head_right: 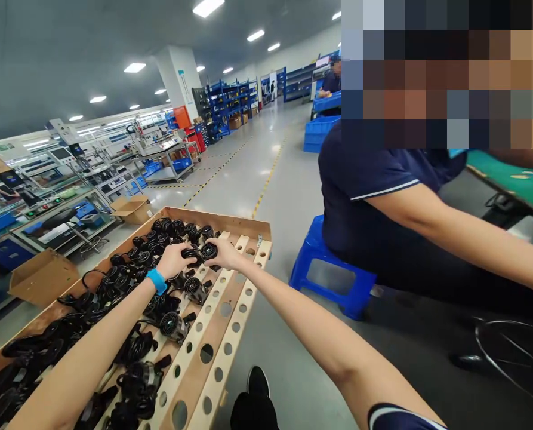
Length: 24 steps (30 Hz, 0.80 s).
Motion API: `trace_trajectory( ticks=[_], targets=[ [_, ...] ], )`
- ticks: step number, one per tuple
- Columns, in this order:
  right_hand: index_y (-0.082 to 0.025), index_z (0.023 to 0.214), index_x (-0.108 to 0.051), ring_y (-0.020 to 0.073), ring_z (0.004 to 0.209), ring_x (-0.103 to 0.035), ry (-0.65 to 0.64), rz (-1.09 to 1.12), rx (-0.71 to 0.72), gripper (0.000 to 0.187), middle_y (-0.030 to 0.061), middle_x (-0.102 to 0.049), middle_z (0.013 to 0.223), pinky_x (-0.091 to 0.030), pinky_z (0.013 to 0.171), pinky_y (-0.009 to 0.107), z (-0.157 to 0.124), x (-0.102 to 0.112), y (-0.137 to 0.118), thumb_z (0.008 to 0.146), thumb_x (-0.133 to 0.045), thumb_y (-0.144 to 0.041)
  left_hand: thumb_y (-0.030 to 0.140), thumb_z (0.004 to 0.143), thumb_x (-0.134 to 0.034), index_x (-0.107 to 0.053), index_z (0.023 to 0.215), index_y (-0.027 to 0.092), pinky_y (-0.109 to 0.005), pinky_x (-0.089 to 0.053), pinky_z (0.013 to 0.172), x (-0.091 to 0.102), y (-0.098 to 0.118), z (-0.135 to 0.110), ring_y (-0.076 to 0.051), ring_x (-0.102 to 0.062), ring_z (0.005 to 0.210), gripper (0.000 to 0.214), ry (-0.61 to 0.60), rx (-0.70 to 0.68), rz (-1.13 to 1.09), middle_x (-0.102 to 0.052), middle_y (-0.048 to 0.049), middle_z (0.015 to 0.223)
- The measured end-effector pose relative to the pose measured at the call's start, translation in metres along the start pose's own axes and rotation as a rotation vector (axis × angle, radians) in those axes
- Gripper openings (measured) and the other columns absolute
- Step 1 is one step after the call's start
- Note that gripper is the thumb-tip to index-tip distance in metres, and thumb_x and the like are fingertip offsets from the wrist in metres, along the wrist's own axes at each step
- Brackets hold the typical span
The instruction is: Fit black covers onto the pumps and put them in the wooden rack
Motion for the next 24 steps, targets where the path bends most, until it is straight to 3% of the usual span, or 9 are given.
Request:
trace_trajectory(
  ticks=[4, 7, 14, 18, 24],
  targets=[
    [-0.017, 0.118, -0.065, 0.0250, 0.098, -0.066, -0.064, 0.015, -0.028, 0.057, 0.0076, -0.072, 0.108, -0.050, 0.086, 0.034, 0.014, -0.019, 0.037, 0.065, -0.086, -0.023, 0.018, 0.077, -0.078, -0.074, 0.088, 0.015, -0.029, -0.051, 0.076, -0.031, -0.025, 0.014, -0.021, -0.069, 0.080, 0.013, -0.037, 0.049, 0.012, -0.075, -0.0057, 0.084],
    [-0.017, 0.121, -0.065, 0.0240, 0.098, -0.066, -0.102, 0.028, -0.025, 0.059, 0.0072, -0.071, 0.110, -0.050, 0.085, 0.032, 0.022, -0.023, 0.051, 0.067, -0.086, -0.027, 0.021, 0.078, -0.078, -0.074, 0.087, 0.015, -0.028, -0.050, 0.075, -0.034, -0.029, 0.021, -0.021, -0.068, 0.081, 0.011, -0.059, 0.062, 0.027, -0.074, -0.0062, 0.085],
    [-0.016, 0.123, -0.066, 0.0259, 0.097, -0.065, -0.176, 0.012, -0.002, 0.066, 0.0088, -0.070, 0.113, -0.050, 0.082, 0.031, 0.038, -0.027, 0.054, 0.063, -0.089, -0.032, 0.022, 0.077, -0.078, -0.073, 0.083, 0.016, -0.029, -0.049, 0.076, -0.026, -0.031, 0.020, -0.022, -0.068, 0.081, 0.009, -0.115, 0.066, 0.080, -0.074, -0.0052, 0.082],
    [-0.018, 0.123, -0.067, 0.0250, 0.095, -0.066, -0.203, 0.007, -0.001, 0.064, 0.0077, -0.072, 0.112, -0.050, 0.081, 0.031, 0.038, -0.036, 0.060, 0.063, -0.089, -0.025, 0.022, 0.079, -0.076, -0.074, 0.087, 0.016, -0.028, -0.050, 0.075, -0.040, -0.039, 0.017, -0.022, -0.069, 0.079, 0.010, -0.151, 0.085, 0.121, -0.074, -0.0052, 0.081],
    [-0.018, 0.120, -0.069, 0.0271, 0.096, -0.068, -0.241, 0.022, 0.013, 0.062, 0.0077, -0.073, 0.109, -0.051, 0.082, 0.032, 0.036, -0.046, 0.075, 0.061, -0.089, -0.023, 0.024, 0.081, -0.074, -0.074, 0.092, 0.016, -0.029, -0.052, 0.084, -0.061, -0.038, 0.016, -0.024, -0.071, 0.093, 0.014, -0.245, 0.063, 0.232, -0.076, -0.0092, 0.097]
  ],
)
Point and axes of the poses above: each hand's wrist, its own z-axis towards the middle knuckle, its own x-axis out of the back of the hand, y = z × x, the point moved 7 cm from there along z, towards the middle knuckle
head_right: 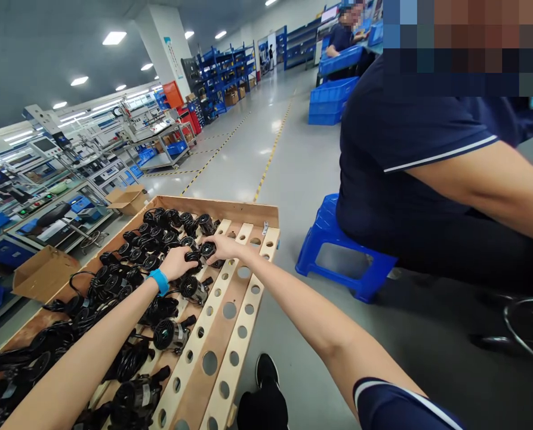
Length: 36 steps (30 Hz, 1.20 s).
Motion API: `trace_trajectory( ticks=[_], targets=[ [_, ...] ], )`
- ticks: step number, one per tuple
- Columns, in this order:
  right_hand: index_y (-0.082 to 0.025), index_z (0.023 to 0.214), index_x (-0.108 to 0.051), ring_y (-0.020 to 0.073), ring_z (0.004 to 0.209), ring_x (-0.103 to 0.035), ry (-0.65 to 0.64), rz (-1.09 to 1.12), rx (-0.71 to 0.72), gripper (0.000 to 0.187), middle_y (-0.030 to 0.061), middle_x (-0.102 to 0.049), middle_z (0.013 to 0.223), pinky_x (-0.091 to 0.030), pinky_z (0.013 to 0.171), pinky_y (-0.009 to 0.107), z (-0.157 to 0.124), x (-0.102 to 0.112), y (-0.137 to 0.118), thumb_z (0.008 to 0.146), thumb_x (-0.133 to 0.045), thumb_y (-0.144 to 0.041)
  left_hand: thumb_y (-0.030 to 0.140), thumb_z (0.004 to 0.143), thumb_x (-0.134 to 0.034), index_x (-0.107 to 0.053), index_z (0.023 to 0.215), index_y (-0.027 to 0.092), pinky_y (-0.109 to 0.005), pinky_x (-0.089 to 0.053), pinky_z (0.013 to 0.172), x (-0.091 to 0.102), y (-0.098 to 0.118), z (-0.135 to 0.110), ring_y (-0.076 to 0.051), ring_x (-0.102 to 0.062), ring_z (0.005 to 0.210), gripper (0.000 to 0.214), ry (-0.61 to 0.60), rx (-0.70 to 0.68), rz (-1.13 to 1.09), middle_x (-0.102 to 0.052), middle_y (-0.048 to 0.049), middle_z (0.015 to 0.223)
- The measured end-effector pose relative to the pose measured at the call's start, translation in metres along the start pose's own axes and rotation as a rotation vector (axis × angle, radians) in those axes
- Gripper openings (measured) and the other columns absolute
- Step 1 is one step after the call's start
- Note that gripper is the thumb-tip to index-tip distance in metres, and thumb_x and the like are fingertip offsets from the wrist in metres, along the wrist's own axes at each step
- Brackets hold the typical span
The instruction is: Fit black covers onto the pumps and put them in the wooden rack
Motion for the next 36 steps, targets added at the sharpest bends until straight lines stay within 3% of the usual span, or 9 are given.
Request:
trace_trajectory(
  ticks=[7, 15, 19, 22, 26, 28, 30, 33, 36],
  targets=[
    [-0.022, 0.128, -0.063, 0.0300, 0.112, -0.065, 0.087, 0.018, 0.031, 0.071, 0.0080, -0.069, 0.124, -0.050, 0.095, 0.038, -0.013, -0.007, -0.003, 0.061, -0.087, -0.019, 0.033, 0.078, -0.075, -0.072, 0.100, 0.018, -0.039, -0.054, 0.085, -0.006, 0.003, 0.002, -0.034, -0.070, 0.101, 0.026, -0.082, 0.009, 0.142, -0.075, -0.0139, 0.103],
    [-0.020, 0.137, -0.055, 0.0288, 0.119, -0.064, 0.175, 0.047, 0.012, 0.077, 0.0101, -0.066, 0.131, -0.048, 0.102, 0.040, -0.016, -0.019, 0.006, 0.065, -0.085, -0.014, 0.053, 0.081, -0.069, -0.069, 0.113, 0.019, -0.037, -0.054, 0.085, 0.003, 0.007, -0.004, -0.033, -0.070, 0.103, 0.047, -0.104, -0.017, 0.146, -0.075, -0.0126, 0.109],
    [-0.015, 0.147, -0.044, 0.0346, 0.134, -0.051, 0.199, -0.006, -0.023, 0.096, 0.0205, -0.052, 0.146, -0.042, 0.111, 0.047, -0.029, -0.011, -0.003, 0.062, -0.090, -0.021, 0.061, 0.083, -0.062, -0.068, 0.115, 0.020, -0.037, -0.054, 0.084, 0.041, 0.013, -0.004, -0.031, -0.070, 0.101, 0.052, 0.002, -0.022, 0.092, -0.074, -0.0119, 0.112],
    [-0.015, 0.141, -0.052, 0.0343, 0.131, -0.053, 0.193, -0.066, -0.041, 0.080, 0.0204, -0.055, 0.143, -0.043, 0.109, 0.046, -0.066, 0.007, -0.020, 0.070, -0.087, -0.028, 0.060, 0.084, -0.060, -0.069, 0.110, 0.019, -0.036, -0.054, 0.084, 0.081, 0.033, -0.007, -0.028, -0.071, 0.094, 0.049, 0.133, -0.083, -0.035, -0.075, -0.0101, 0.104],
    [-0.016, 0.119, -0.070, 0.0287, 0.114, -0.066, 0.153, -0.211, -0.111, 0.045, 0.0133, -0.072, 0.120, -0.050, 0.099, 0.036, -0.162, 0.046, -0.052, 0.078, -0.081, -0.030, 0.057, 0.084, -0.060, -0.071, 0.106, 0.017, -0.036, -0.056, 0.087, 0.124, 0.112, -0.035, -0.026, -0.072, 0.090, 0.046, 0.207, -0.303, -0.255, -0.076, -0.0085, 0.098],
    [-0.015, 0.119, -0.070, 0.0278, 0.111, -0.067, 0.153, -0.333, -0.203, 0.043, 0.0137, -0.072, 0.119, -0.050, 0.096, 0.033, -0.225, 0.069, -0.072, 0.079, -0.081, -0.030, 0.060, 0.085, -0.059, -0.071, 0.105, 0.020, -0.036, -0.057, 0.085, 0.138, 0.176, -0.066, -0.026, -0.072, 0.089, 0.047, 0.215, -0.468, -0.359, -0.077, -0.0071, 0.098],
    [-0.012, 0.122, -0.068, 0.0279, 0.110, -0.068, 0.144, -0.487, -0.315, 0.044, 0.0156, -0.071, 0.120, -0.051, 0.092, 0.032, -0.294, 0.090, -0.096, 0.084, -0.076, -0.034, 0.059, 0.087, -0.061, -0.072, 0.104, 0.022, -0.033, -0.060, 0.075, 0.151, 0.253, -0.119, -0.025, -0.073, 0.083, 0.042, 0.234, -0.743, -0.407, -0.077, -0.0062, 0.098],
    [-0.015, 0.122, -0.067, 0.0254, 0.104, -0.069, 0.208, -0.659, -0.478, 0.040, 0.0124, -0.072, 0.116, -0.052, 0.085, 0.030, -0.406, 0.116, -0.146, 0.088, -0.071, -0.035, 0.042, 0.092, -0.063, -0.071, 0.110, 0.025, -0.031, -0.061, 0.075, 0.171, 0.356, -0.257, -0.023, -0.074, 0.085, 0.027, 0.366, -1.367, -0.501, -0.076, -0.0059, 0.100],
    [-0.020, 0.120, -0.069, 0.0225, 0.101, -0.069, 0.346, -0.771, -0.693, 0.036, 0.0079, -0.073, 0.113, -0.051, 0.085, 0.028, -0.524, 0.131, -0.201, 0.087, -0.072, -0.034, 0.027, 0.093, -0.063, -0.072, 0.099, 0.025, -0.027, -0.063, 0.076, 0.179, 0.413, -0.404, -0.018, -0.074, 0.077, 0.011, 0.392, -1.885, -0.629, -0.076, -0.0025, 0.085]
  ],
)
Point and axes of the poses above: each hand's wrist, its own z-axis towards the middle knuckle, its own x-axis out of the back of the hand, y = z × x, the point moved 7 cm from there along z, towards the middle knuckle
